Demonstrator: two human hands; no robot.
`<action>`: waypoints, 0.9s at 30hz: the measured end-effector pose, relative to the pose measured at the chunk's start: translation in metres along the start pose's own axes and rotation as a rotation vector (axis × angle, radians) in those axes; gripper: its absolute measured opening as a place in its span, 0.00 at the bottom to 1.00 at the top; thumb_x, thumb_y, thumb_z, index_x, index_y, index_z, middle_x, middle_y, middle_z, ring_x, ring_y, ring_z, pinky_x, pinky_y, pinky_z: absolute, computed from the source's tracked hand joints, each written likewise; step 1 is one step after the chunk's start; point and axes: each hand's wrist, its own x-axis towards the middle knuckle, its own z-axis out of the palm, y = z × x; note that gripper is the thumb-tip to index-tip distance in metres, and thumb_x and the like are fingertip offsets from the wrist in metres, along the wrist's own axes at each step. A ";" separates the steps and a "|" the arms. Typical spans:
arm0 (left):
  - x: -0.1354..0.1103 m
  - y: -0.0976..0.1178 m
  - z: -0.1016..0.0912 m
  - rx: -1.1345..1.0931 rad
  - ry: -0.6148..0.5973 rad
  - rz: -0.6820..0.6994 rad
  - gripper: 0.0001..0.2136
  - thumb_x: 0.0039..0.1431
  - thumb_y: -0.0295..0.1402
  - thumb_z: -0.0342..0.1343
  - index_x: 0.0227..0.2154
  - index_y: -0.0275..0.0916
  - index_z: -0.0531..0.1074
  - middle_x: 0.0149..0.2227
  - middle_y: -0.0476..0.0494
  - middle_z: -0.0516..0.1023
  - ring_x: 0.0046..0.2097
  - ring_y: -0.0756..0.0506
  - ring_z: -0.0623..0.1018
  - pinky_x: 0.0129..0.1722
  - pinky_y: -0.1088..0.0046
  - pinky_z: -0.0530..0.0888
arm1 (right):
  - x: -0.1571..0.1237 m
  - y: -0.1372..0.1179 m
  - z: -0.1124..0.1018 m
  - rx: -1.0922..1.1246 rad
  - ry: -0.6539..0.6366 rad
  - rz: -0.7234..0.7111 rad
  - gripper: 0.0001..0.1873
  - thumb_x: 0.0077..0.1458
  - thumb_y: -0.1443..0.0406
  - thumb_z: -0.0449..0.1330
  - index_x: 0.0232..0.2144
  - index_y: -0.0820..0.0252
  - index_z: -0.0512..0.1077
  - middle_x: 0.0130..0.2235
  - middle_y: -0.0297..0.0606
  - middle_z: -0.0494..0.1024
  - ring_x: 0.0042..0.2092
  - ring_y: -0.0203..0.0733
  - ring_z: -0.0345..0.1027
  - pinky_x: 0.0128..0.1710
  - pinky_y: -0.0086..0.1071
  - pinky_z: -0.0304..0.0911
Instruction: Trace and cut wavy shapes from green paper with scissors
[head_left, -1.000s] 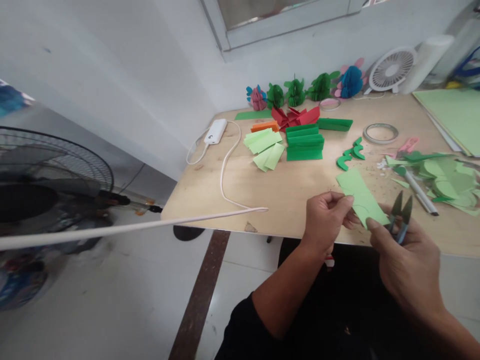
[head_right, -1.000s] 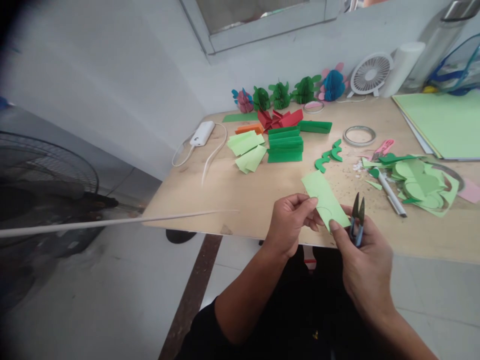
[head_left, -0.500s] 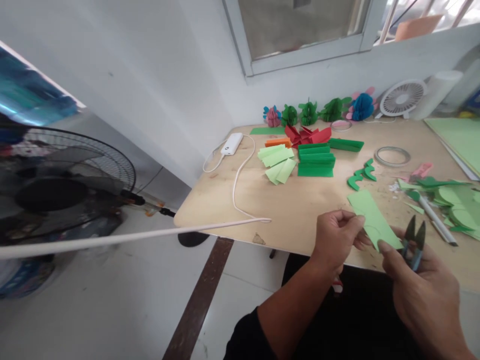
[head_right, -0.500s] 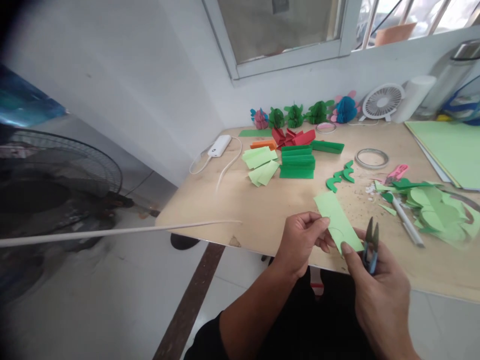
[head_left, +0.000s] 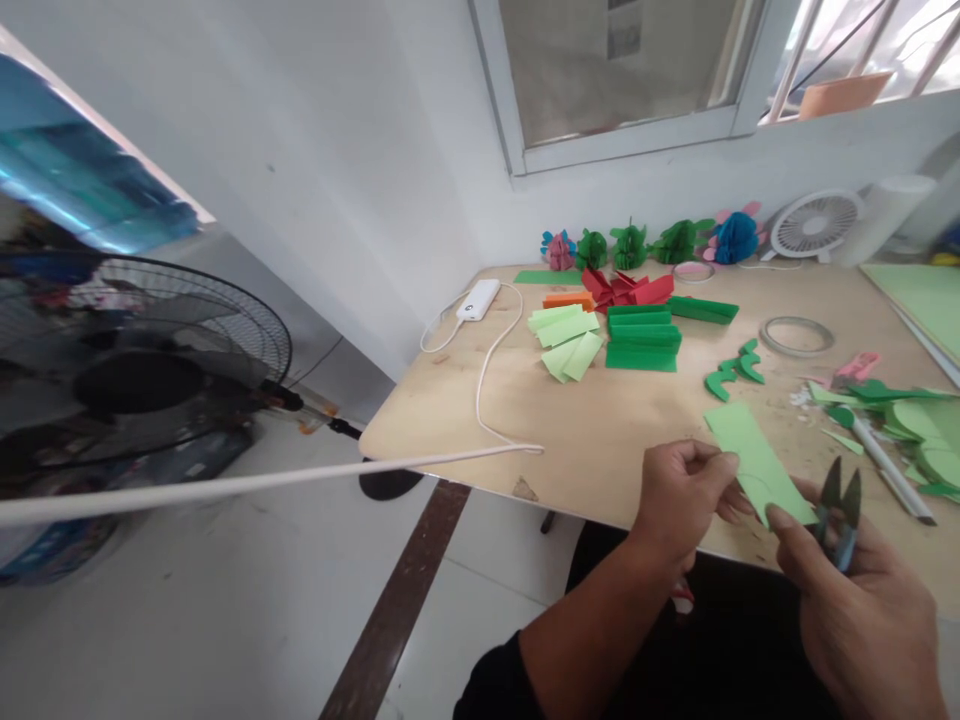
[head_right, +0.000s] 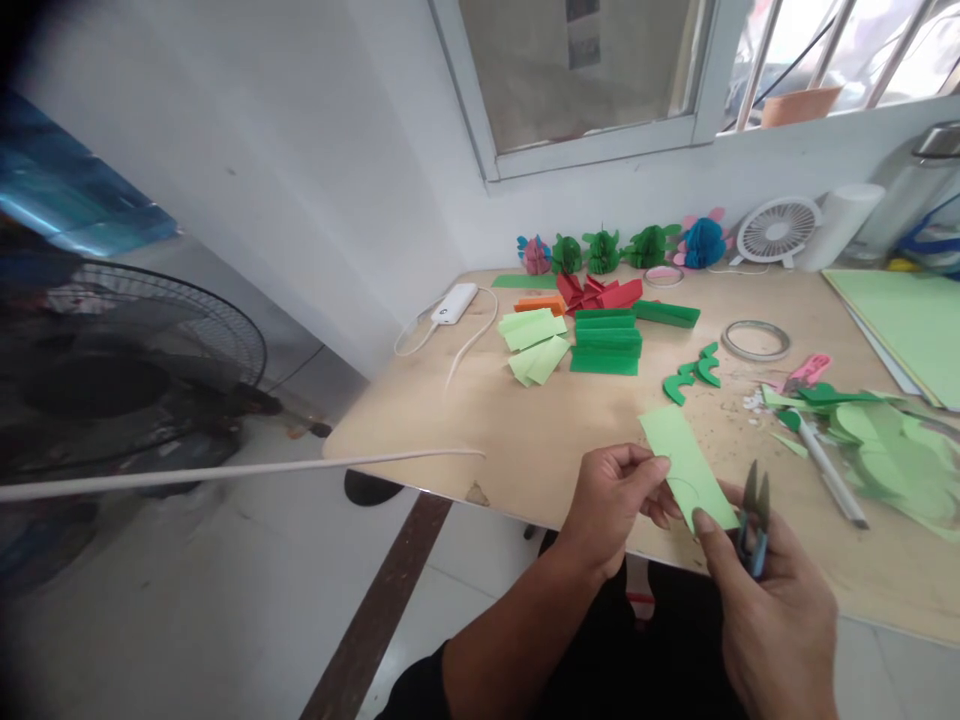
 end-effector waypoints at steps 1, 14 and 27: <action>0.000 0.000 0.000 0.004 0.004 -0.001 0.19 0.41 0.47 0.66 0.20 0.34 0.70 0.15 0.50 0.70 0.18 0.54 0.70 0.18 0.80 0.65 | 0.000 0.001 0.001 0.010 -0.002 -0.008 0.35 0.40 0.44 0.61 0.46 0.57 0.76 0.28 0.36 0.77 0.32 0.50 0.69 0.33 0.41 0.59; 0.005 -0.008 -0.009 0.018 0.031 0.007 0.18 0.42 0.46 0.65 0.21 0.34 0.70 0.16 0.49 0.71 0.18 0.54 0.69 0.20 0.79 0.66 | 0.001 0.008 0.009 0.062 -0.046 -0.089 0.31 0.44 0.46 0.63 0.45 0.58 0.76 0.22 0.29 0.72 0.24 0.41 0.65 0.26 0.36 0.59; 0.009 -0.003 -0.032 0.152 0.076 0.022 0.11 0.47 0.38 0.61 0.20 0.34 0.70 0.16 0.48 0.72 0.19 0.54 0.70 0.19 0.81 0.66 | 0.070 0.030 -0.008 -0.436 0.060 -0.559 0.23 0.51 0.49 0.57 0.44 0.54 0.76 0.33 0.42 0.81 0.30 0.48 0.73 0.27 0.37 0.63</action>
